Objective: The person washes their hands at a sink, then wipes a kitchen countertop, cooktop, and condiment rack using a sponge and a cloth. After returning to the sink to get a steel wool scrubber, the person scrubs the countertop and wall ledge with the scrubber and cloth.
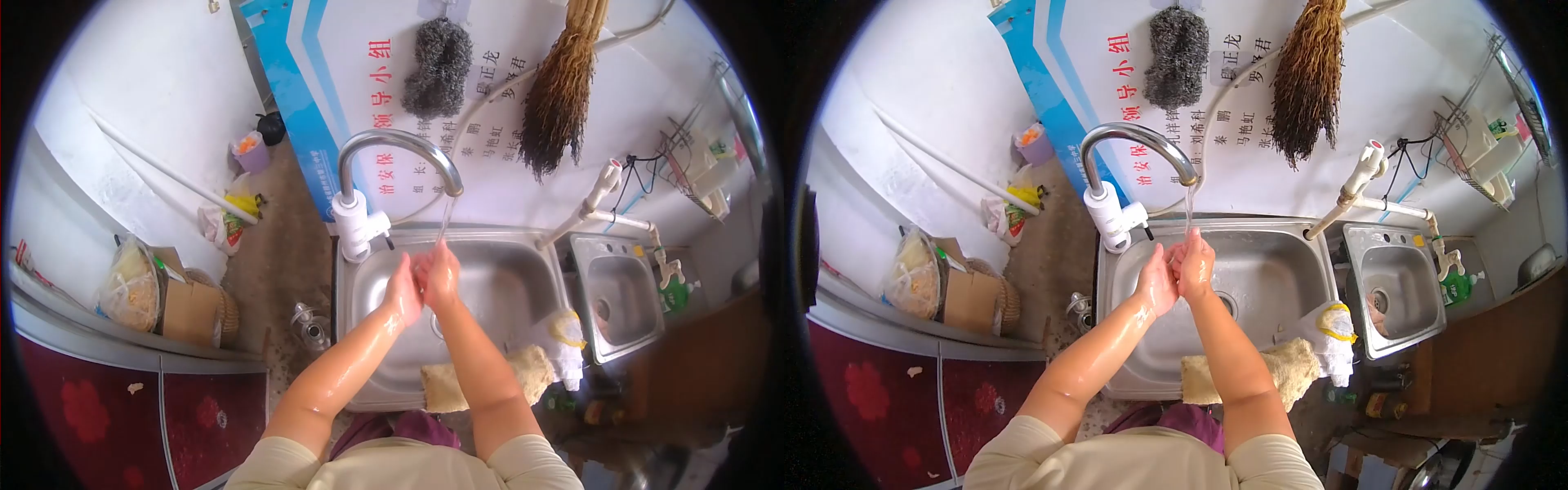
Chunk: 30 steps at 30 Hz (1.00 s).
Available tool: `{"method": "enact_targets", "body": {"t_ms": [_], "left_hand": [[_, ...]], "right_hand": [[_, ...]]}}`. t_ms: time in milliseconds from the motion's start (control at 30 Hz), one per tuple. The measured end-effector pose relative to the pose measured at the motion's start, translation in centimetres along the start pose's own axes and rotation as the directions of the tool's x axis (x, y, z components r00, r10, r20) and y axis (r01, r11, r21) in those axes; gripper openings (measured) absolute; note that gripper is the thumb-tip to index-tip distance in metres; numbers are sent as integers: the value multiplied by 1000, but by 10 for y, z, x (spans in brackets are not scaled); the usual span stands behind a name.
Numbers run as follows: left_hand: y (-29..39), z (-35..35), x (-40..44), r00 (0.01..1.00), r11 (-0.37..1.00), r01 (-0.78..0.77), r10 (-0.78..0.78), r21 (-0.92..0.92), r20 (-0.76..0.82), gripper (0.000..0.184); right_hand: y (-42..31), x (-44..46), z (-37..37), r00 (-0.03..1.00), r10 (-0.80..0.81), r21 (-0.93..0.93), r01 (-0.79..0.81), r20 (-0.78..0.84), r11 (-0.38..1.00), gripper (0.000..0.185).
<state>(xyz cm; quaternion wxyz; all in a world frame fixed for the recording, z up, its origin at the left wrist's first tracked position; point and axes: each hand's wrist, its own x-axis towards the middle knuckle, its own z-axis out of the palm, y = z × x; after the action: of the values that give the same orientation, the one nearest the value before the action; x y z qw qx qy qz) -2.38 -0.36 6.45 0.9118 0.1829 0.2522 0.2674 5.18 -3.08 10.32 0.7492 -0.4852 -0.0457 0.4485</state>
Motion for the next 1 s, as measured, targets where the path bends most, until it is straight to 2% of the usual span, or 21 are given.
{"method": "enact_targets", "body": {"t_ms": [100,200,300,333,433,467,567,600,700,800,833,867,900,933,1000], "left_hand": [[5,3,-10,1000,996,16,-18,87,22,49],[5,9,-21,1000,984,19,-18,178,-6,50],[12,35,-46,973,885,-104,-4,453,231,44],[8,45,-51,992,894,-96,51,439,115,33],[-8,36,-35,947,745,-303,167,595,273,23],[-7,46,-38,946,687,-323,219,651,238,20],[0,60,-36,961,688,-278,194,670,199,19],[0,63,-35,952,685,-307,213,660,221,18],[4,77,-36,972,716,-231,134,658,194,17],[0,88,-38,980,724,-194,108,661,170,17],[-1,90,-37,980,730,-189,101,657,169,17],[-1,94,-37,982,748,-184,111,638,153,18],[-1,100,-39,983,765,-181,121,618,138,20],[-1,104,-41,984,782,-177,130,598,121,21],[-4,111,-43,977,789,-209,196,578,84,24]], "right_hand": [[6,12,-17,981,165,-20,-164,98,986,44],[4,10,-37,926,87,133,-144,366,981,50],[-21,-14,-34,977,90,55,-103,192,993,58],[-20,-7,-58,923,57,40,-78,382,996,64],[-48,-32,-64,923,48,-71,-22,382,997,62],[-60,-46,-56,954,14,-60,5,299,998,62],[-71,-43,-91,898,0,-199,98,440,975,68],[-75,-43,-97,887,-11,-208,120,462,971,63],[-98,-64,-103,943,17,-409,128,333,904,46],[-99,-70,-101,932,-277,-379,350,235,857,28],[-99,-67,-106,813,-503,-544,575,294,611,26],[-100,-62,-112,634,-663,-654,703,398,280,25],[-101,-60,-116,420,-736,-691,718,532,-90,25],[-100,-61,-117,472,-706,-659,752,528,10,28],[-107,-82,-100,704,-548,-656,678,451,331,26]]}}
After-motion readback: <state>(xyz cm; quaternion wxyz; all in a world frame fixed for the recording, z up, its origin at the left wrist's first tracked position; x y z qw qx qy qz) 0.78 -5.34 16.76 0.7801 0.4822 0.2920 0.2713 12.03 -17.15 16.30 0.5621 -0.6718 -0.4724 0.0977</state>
